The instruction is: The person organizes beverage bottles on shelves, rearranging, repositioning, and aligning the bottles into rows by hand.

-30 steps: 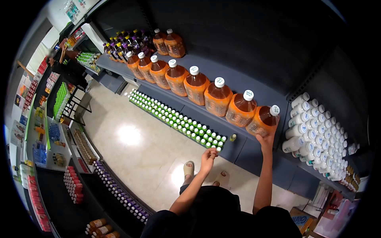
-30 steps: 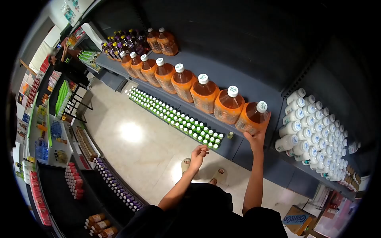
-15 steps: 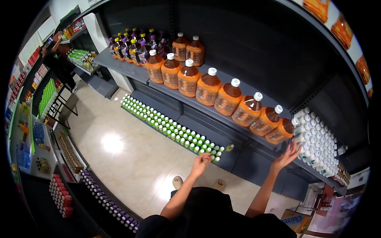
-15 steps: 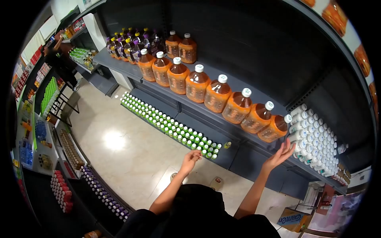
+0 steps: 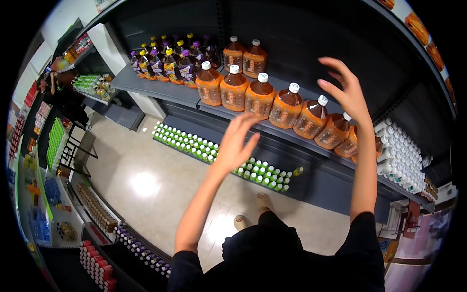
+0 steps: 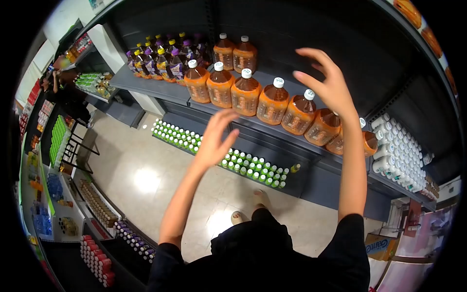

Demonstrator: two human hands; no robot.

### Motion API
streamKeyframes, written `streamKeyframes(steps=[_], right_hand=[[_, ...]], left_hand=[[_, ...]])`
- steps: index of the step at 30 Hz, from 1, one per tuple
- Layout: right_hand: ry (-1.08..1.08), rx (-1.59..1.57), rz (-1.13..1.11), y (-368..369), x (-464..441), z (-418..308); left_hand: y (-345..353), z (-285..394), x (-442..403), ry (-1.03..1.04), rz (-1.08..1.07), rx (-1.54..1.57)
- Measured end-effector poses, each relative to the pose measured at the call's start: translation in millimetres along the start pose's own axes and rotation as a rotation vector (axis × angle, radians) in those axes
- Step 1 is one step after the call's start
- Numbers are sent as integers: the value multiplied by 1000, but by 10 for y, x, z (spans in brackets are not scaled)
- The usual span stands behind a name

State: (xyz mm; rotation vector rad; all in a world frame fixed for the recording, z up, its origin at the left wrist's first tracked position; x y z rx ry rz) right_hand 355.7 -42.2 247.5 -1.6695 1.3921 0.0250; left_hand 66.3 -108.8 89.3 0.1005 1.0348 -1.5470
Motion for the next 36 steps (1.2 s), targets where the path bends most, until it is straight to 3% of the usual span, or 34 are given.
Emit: streamKeyframes(steps=[9, 11, 14, 19, 24, 29, 33, 34, 36], right_hand=[[4, 130, -556, 946, -1844, 1050], [117, 46, -526, 1110, -2242, 1279], [66, 209, -504, 1359, -2716, 1553], [232, 586, -682, 1888, -2994, 2045], [239, 648, -556, 2160, -2876, 2129], [120, 717, -637, 2081, -2852, 2060], [168, 623, -584, 1907, -2759, 2195], [208, 580, -481, 1799, -2688, 2090], [148, 592, -430, 1591, -2680, 1862]], left_hand=[[-277, -324, -1124, 137, -55, -54], [-349, -357, -1518, 174, -122, -5], [-338, -615, -2068, 197, -261, -255], [36, -1521, -2703, -183, -610, -413], [245, -1956, -2818, -369, -801, -537], [388, -2257, -2892, -493, -876, -542], [284, -2096, -2902, -298, -720, -323], [251, -2059, -2944, -296, -776, -260], [218, -2004, -2981, -176, -629, -318]])
Point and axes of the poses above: each hand's wrist, its own x-axis away from the middle knuckle, its own y-axis out of the palm, z = x × y, the point moved 3 cm from there along -x, towards the middle knuckle, and after that the axes turned 3 degrees about -z, right-handed, at the moved point
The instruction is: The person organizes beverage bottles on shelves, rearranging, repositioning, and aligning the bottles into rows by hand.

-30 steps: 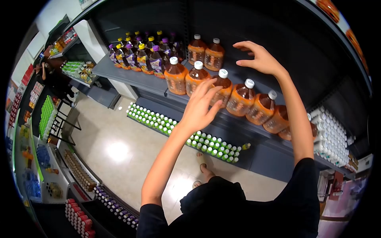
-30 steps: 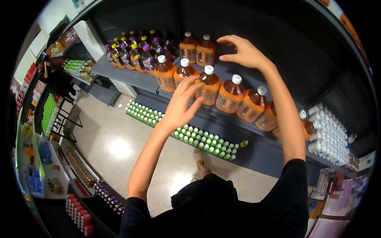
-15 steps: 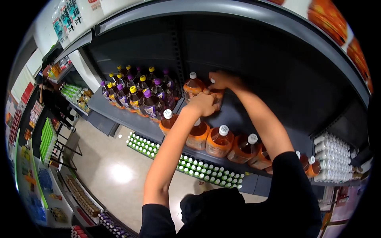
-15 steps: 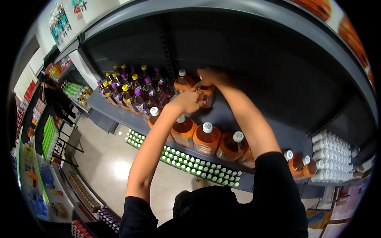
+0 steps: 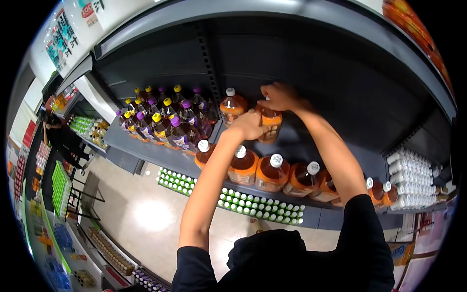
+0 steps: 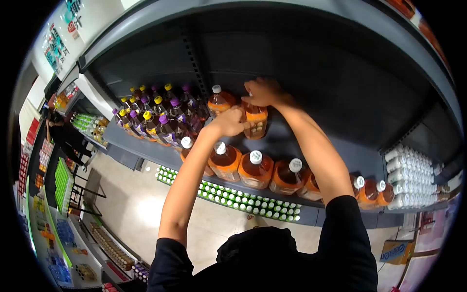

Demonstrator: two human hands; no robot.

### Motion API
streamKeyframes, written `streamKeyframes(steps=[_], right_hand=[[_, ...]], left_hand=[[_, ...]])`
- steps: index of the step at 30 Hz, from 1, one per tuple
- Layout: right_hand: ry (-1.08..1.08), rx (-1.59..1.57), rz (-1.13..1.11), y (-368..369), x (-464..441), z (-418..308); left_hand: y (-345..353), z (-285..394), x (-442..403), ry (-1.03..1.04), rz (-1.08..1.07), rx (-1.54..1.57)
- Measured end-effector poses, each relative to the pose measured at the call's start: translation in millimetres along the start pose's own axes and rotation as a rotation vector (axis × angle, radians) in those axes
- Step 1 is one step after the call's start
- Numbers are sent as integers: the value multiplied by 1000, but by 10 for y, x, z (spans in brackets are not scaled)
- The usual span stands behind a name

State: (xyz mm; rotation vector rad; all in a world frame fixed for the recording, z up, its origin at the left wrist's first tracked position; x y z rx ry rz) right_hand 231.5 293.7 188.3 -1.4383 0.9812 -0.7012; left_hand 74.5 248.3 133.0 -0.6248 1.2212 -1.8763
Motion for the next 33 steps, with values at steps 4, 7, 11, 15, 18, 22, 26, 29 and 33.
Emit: streamKeyframes(steps=[4, 7, 11, 15, 18, 22, 26, 29, 33], right_hand=[[-40, 1, 211, -275, 306, -89], [47, 60, 417, -694, 629, -302], [68, -2, 877, -985, 1294, -567], [-213, 35, 1326, -1199, 2100, -853], [-282, -37, 1434, -1311, 2924, -1237], [-224, -73, 1381, -1193, 4046, -1797], [-290, -190, 1170, -780, 4883, -2278], [79, -426, 933, -264, 5381, -2418], [831, -1236, 870, 1039, 6322, -2119]], left_hand=[[-148, 341, 315, 63, 182, 0], [-241, 760, 615, 147, 356, 11], [-331, 1167, 959, 305, 619, -6], [-395, 1500, 1443, 549, 849, -112], [-275, 1692, 1897, 610, 909, 19], [212, 1883, 2458, 840, 873, 119], [1338, 1930, 3188, 872, 650, 499], [2199, 2207, 3780, 652, 105, 1033], [2903, 2442, 4339, 216, -576, 1431]])
Point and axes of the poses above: each hand's wrist, its own x-axis away from the middle knuckle, its own y-axis out of the palm, z = x × y, the point moved 3 cm from there along -x, towards the middle knuckle, and after that the axes turned 3 degrees about -z, right-handed, at the moved point
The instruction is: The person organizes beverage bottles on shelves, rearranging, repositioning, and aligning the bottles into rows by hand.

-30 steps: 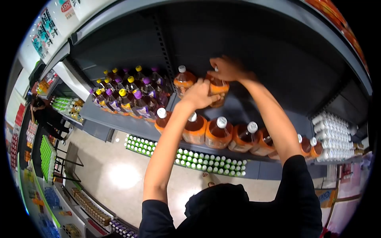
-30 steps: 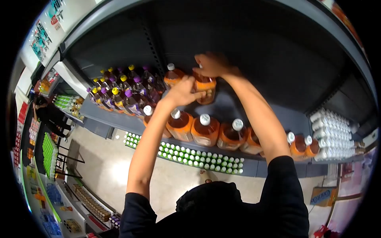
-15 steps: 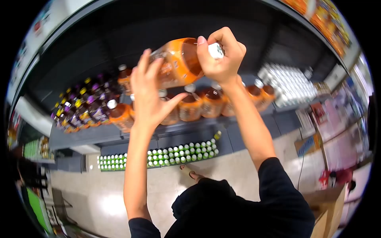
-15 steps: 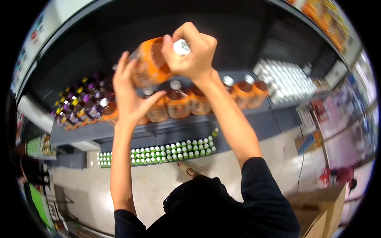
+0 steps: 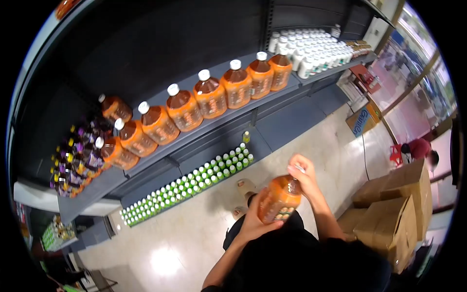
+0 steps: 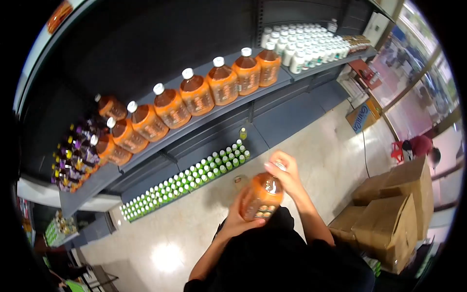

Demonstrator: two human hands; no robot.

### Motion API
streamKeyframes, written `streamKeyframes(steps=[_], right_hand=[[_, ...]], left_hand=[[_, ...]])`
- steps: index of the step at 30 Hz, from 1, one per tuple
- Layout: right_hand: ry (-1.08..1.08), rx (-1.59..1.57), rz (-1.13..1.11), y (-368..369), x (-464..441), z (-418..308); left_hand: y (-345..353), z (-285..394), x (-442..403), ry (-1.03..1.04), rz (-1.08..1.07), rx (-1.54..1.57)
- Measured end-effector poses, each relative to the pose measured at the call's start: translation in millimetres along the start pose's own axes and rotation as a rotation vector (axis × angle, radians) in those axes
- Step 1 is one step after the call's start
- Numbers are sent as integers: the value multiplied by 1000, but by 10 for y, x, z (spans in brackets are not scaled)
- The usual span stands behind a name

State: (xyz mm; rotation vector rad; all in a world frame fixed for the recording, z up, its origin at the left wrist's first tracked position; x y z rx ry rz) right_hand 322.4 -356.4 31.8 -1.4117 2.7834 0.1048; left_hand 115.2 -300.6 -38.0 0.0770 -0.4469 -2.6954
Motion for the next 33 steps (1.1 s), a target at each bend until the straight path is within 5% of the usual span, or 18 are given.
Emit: streamKeyframes(steps=[7, 12, 14, 15, 18, 22, 25, 29, 33], right_hand=[[196, 177, -128, -667, 242, 620], [426, -522, -342, -667, -316, 1008], [514, -891, -349, -566, -472, 855], [396, -921, -517, -755, -629, 1063], [402, -387, -416, -1125, -842, 916], [407, -588, -481, -1426, -1029, 1004], [389, -398, -346, -1723, -1013, 1022], [465, -513, -160, -2173, -1045, 910], [150, -278, -155, -2424, -1350, 600]], left_hand=[[165, -663, -108, -241, -117, 219], [345, -914, -375, -352, 23, 407], [521, -840, -571, -349, 1, 763], [579, -905, -662, -352, 2, 840], [699, -1219, -966, -312, -9, 961], [797, -1625, -1158, -345, 45, 763], [1018, -1645, -1440, -308, 76, 836], [1265, -1529, -1825, -216, 145, 658], [1342, -1391, -2253, -79, 212, 557]])
Point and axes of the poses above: each hand's wrist, its own x-axis away from the middle knuckle, its own y-axis out of the palm, z = x × y, the point moved 3 cm from there along -x, towards the middle knuckle, and after that the axes turned 3 degrees about -z, right-handed, at the moved point
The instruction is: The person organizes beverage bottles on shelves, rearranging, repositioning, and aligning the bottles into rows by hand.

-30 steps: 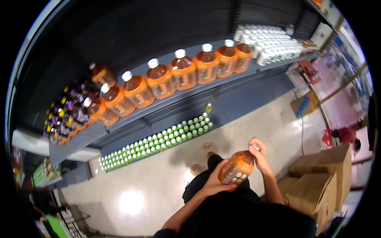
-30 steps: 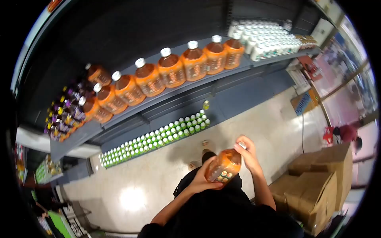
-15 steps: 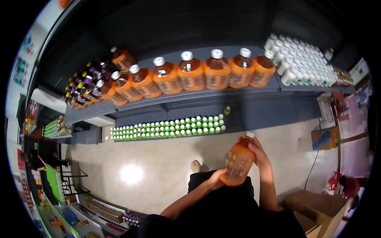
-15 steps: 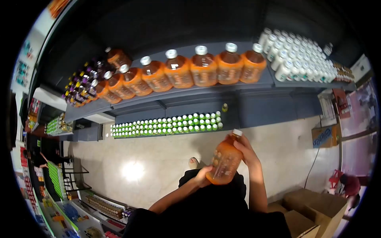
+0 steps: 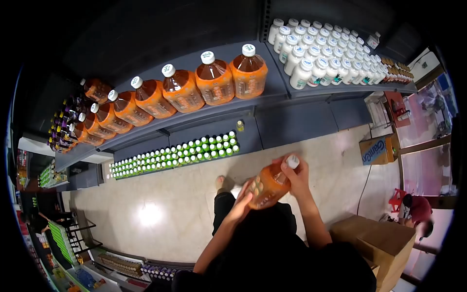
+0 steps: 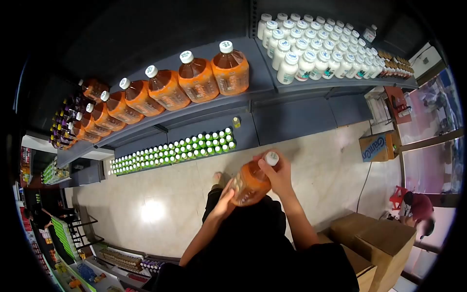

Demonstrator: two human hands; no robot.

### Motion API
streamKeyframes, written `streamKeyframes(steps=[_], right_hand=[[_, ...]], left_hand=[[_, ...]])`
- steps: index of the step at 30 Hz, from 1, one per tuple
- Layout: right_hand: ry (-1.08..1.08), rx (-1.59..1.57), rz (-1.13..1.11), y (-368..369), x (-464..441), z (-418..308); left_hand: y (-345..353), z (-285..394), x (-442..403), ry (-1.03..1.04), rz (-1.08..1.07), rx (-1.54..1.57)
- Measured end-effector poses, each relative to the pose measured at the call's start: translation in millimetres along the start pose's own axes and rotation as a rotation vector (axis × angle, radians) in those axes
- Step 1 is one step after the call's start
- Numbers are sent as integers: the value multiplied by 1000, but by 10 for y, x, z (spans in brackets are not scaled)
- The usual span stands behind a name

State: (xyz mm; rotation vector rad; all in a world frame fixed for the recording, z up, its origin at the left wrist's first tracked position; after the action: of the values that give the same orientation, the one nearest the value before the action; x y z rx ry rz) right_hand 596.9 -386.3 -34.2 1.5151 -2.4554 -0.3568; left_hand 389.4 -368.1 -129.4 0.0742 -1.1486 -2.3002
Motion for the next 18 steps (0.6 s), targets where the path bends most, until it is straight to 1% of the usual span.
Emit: streamKeyframes(steps=[1, 3, 5, 8, 9, 11, 12, 16, 18], right_hand=[[-71, 57, -18, -3, -82, -144], [-215, 173, -47, 16, -282, -452], [-243, 150, -15, -38, -527, -638], [-411, 174, 0, -150, -911, -904], [-459, 196, 5, -162, -1010, -1008], [-508, 107, 8, -133, -1227, -1225], [-528, 69, -21, -72, -1322, -1353], [-598, 246, -48, 13, -1737, -1650], [-623, 261, -28, -4, -1892, -1668]], left_hand=[[34, 17, -66, -21, 28, 1], [-6, -22, -233, -50, -12, 4], [209, 106, -487, -103, -119, 34], [450, 335, -918, -223, -255, -138], [547, 429, -1052, -213, -235, -159], [705, 578, -1314, -194, -199, -194], [717, 626, -1441, -177, -239, -196], [816, 908, -1840, -100, -226, -232], [810, 987, -1965, -79, -216, -221]])
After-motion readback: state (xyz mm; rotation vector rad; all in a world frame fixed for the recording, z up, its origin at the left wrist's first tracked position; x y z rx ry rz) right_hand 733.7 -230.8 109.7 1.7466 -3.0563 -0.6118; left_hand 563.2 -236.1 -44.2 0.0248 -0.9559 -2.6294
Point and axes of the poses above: each hand's wrist, its own x-axis away from the middle knuckle, its own y-axis out of the palm, z = x × y, the point moved 3 cm from there along -x, towards the middle knuckle, and after that the axes turned 3 degrees about -z, right-handed, at the moved point
